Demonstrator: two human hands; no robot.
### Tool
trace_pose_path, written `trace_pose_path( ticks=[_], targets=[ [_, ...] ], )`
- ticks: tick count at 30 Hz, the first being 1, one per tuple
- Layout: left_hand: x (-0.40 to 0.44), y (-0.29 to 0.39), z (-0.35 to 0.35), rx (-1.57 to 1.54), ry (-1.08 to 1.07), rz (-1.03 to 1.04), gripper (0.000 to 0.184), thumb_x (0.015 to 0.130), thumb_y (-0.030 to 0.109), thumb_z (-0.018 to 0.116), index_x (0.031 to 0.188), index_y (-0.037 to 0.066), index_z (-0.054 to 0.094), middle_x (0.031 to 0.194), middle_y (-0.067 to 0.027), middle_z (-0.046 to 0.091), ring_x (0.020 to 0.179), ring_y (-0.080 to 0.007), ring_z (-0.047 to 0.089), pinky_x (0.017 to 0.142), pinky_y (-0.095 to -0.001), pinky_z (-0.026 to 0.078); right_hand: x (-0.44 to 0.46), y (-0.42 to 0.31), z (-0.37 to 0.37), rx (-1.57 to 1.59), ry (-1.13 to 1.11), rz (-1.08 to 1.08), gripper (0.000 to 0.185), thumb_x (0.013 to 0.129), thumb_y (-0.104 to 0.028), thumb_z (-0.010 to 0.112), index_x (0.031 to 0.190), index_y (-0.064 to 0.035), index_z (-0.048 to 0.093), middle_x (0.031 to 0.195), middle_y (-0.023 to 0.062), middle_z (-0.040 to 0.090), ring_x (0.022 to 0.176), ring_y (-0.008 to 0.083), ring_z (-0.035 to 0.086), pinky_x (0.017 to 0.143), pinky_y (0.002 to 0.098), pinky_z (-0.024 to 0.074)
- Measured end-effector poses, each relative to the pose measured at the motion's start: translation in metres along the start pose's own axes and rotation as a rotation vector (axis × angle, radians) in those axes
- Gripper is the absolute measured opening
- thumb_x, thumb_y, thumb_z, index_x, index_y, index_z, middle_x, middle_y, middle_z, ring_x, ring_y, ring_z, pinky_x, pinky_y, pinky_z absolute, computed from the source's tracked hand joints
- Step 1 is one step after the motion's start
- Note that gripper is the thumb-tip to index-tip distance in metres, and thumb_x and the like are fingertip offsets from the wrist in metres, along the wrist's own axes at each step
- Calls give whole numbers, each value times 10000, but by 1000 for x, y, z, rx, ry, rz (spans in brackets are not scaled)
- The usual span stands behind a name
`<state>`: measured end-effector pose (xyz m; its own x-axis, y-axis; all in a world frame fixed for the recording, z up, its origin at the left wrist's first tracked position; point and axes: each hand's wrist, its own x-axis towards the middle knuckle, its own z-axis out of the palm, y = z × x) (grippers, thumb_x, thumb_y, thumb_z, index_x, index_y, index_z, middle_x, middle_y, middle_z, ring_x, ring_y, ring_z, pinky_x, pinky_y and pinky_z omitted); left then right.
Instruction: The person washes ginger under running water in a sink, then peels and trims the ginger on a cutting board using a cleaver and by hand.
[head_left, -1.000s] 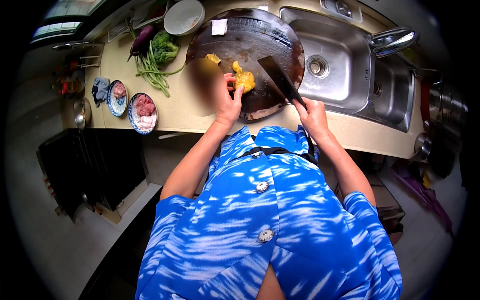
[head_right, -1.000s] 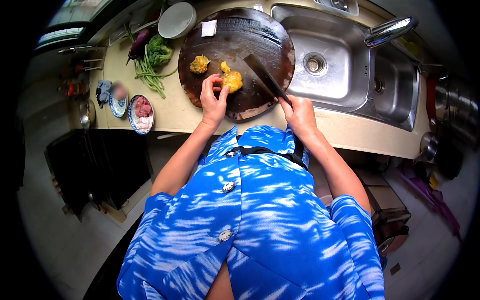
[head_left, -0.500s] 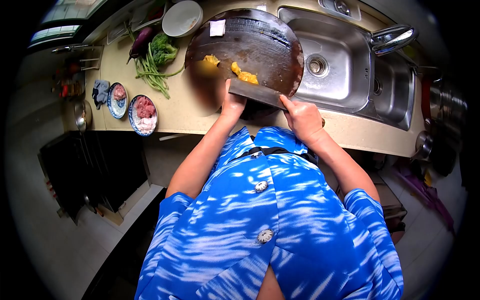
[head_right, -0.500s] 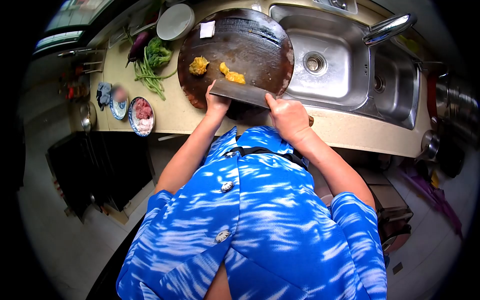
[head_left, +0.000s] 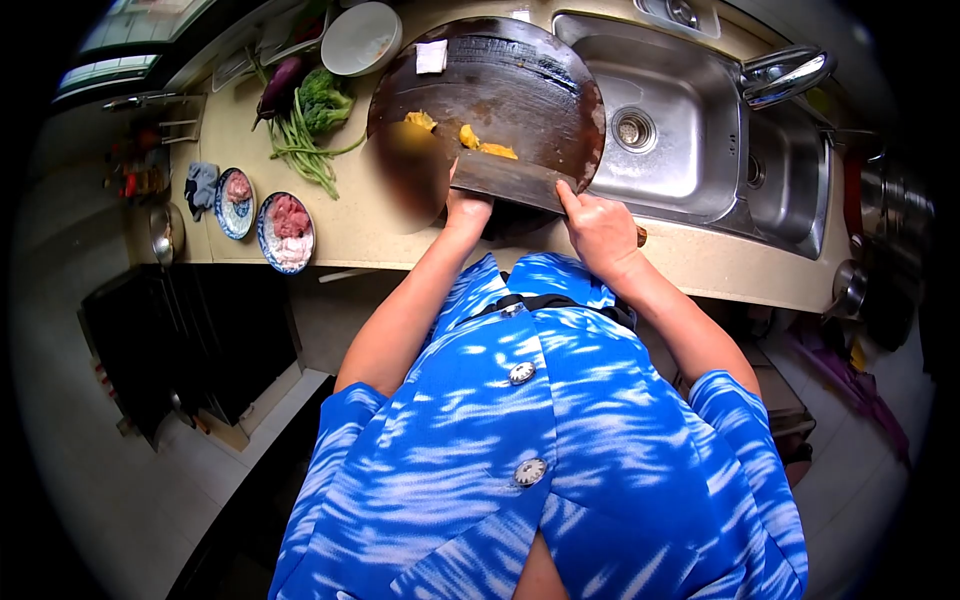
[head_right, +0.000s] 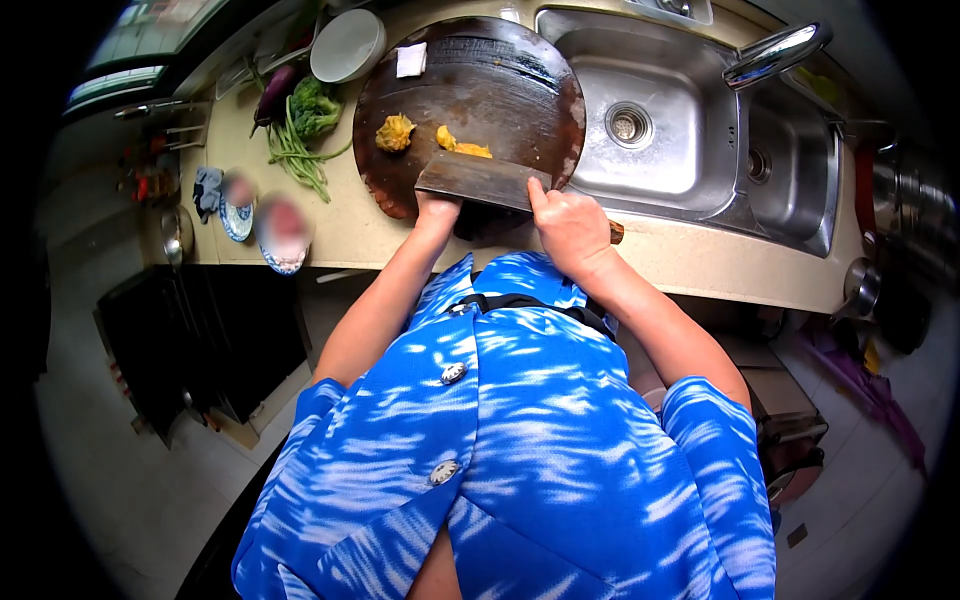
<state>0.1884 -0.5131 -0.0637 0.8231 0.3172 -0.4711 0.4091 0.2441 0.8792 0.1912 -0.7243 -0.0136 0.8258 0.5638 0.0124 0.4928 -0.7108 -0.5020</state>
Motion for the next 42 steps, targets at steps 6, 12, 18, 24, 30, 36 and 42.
trace_pose_path(
  ticks=[6, 12, 18, 24, 30, 36, 42],
  targets=[
    [-4, 27, 15, 671, 29, 92, 234, 890, 178, 493, 1058, 25, 552, 1020, -67, 588, 917, -138, 530, 815, -286, 436, 5, 1, -2, 35, -77, 65, 363, 729, -50, 539, 1088, -31, 584, 645, 126, 589, 574, 285, 592, 523, 395, 473],
    [-1, 17, 14, 506, 56, 131, 338, 860, 165, 570, 1160, 22, 515, 1093, -59, 583, 992, -157, 546, 853, -293, 444, 17, -11, -2, -35, -175, 110, 357, 755, -59, 500, 1102, -18, 574, 647, 141, 605, 592, 297, 607, 542, 400, 485],
    [-2, 21, 20, 84, 136, -4, 338, 838, 123, 593, 1149, 14, 520, 1077, -57, 581, 969, -146, 546, 855, -281, 444, 38, -26, -5, -5, -252, 158, 308, 753, -40, 489, 1044, 17, 572, 686, 174, 622, 636, 323, 627, 564, 419, 495],
    [0, 12, 11, 630, 98, 195, 381, 763, 186, 660, 1093, 21, 563, 1031, -101, 627, 958, -195, 591, 835, -306, 458, 53, -25, 2, -24, -169, 69, 206, 770, -47, 481, 945, 11, 571, 677, 191, 614, 619, 338, 621, 563, 436, 490],
    [2, 13, 9, 969, 124, 410, 416, 701, 187, 724, 1054, 16, 586, 988, -118, 650, 945, -224, 612, 807, -321, 473, 40, -9, -16, -3, -234, 86, 205, 765, -65, 506, 943, -4, 588, 652, 192, 598, 609, 351, 602, 549, 452, 473],
    [8, 10, -10, 744, -23, 317, 407, 718, 139, 712, 1079, 17, 569, 1016, -130, 634, 955, -221, 601, 818, -318, 467, 36, -3, -13, 48, -237, 69, 272, 738, -69, 545, 999, -12, 593, 660, 191, 596, 629, 347, 600, 580, 444, 479],
    [10, 9, -16, 853, -75, 397, 373, 715, 79, 704, 1055, 4, 569, 994, -126, 635, 942, -228, 602, 823, -323, 461, 29, -1, -18, 94, -259, 88, 347, 711, -63, 580, 1053, -11, 595, 689, 200, 600, 660, 350, 602, 617, 444, 480]
  ],
)
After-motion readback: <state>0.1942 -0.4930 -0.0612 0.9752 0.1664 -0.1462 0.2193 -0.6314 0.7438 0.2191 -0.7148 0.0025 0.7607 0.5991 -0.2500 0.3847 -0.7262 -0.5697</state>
